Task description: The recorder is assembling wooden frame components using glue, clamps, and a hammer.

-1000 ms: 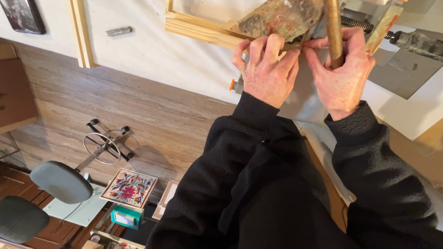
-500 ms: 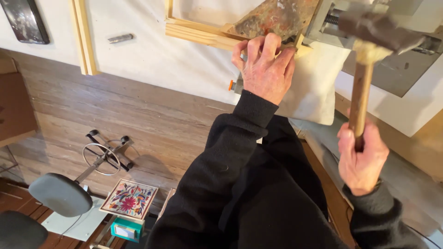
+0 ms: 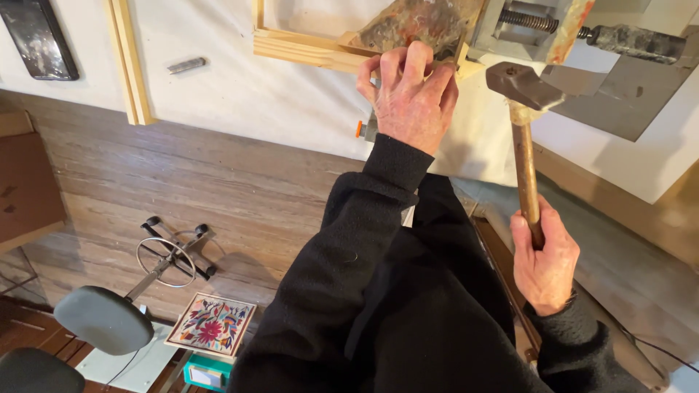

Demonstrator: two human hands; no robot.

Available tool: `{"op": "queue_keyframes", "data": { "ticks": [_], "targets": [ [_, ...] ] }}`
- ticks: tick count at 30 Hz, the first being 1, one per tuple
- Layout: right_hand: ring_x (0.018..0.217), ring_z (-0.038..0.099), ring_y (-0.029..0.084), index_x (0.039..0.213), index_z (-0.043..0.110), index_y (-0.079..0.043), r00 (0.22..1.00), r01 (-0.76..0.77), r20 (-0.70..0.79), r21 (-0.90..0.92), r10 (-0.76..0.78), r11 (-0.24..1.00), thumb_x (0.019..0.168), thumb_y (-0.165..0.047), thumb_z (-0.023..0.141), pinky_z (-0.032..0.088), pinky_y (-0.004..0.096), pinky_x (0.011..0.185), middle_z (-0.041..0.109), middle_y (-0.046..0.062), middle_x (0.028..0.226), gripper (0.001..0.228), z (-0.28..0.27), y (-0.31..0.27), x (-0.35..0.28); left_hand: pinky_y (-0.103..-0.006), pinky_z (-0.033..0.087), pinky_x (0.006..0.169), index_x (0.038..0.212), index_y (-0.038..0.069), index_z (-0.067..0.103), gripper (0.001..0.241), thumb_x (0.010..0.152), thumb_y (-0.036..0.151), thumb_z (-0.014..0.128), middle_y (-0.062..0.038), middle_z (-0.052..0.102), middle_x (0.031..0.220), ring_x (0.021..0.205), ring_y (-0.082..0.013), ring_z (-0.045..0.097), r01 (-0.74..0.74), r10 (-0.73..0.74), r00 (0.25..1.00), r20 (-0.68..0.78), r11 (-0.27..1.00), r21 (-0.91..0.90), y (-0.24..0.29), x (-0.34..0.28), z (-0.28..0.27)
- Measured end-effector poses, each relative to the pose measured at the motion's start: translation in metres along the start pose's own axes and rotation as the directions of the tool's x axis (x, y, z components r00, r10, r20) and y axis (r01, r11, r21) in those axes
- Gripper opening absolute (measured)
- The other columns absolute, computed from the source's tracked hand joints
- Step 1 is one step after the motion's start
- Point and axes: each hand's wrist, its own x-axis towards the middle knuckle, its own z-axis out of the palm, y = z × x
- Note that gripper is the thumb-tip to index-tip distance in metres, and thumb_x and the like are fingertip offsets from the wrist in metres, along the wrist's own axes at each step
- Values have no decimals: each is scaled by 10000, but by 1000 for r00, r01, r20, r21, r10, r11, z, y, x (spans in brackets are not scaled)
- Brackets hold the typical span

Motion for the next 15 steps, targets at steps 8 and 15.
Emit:
{"op": "queue_keyframes", "data": {
  "ticks": [8, 15],
  "targets": [
    [886, 672, 219, 1416, 584, -13, 999, 15, 38, -53, -13, 998, 1058, -116, 628, 532, 317, 841, 686, 137, 1034, 375, -4, -8, 8, -545, 289, 1128, 910, 162, 712, 141, 820, 170, 820, 38, 482, 1159, 1191, -214, 474, 6, -6, 1000, 0, 1000, 8, -1, -1, 3],
    [909, 687, 229, 1418, 581, -4, 999, 25, 36, -76, -23, 997, 1058, -122, 632, 537, 328, 850, 690, 165, 1073, 383, -3, -5, 11, -548, 287, 1123, 914, 158, 716, 146, 808, 170, 815, 35, 491, 1165, 1194, -222, 476, 11, -11, 1000, -3, 1000, 0, 1, 0, 2]
  ]
}}
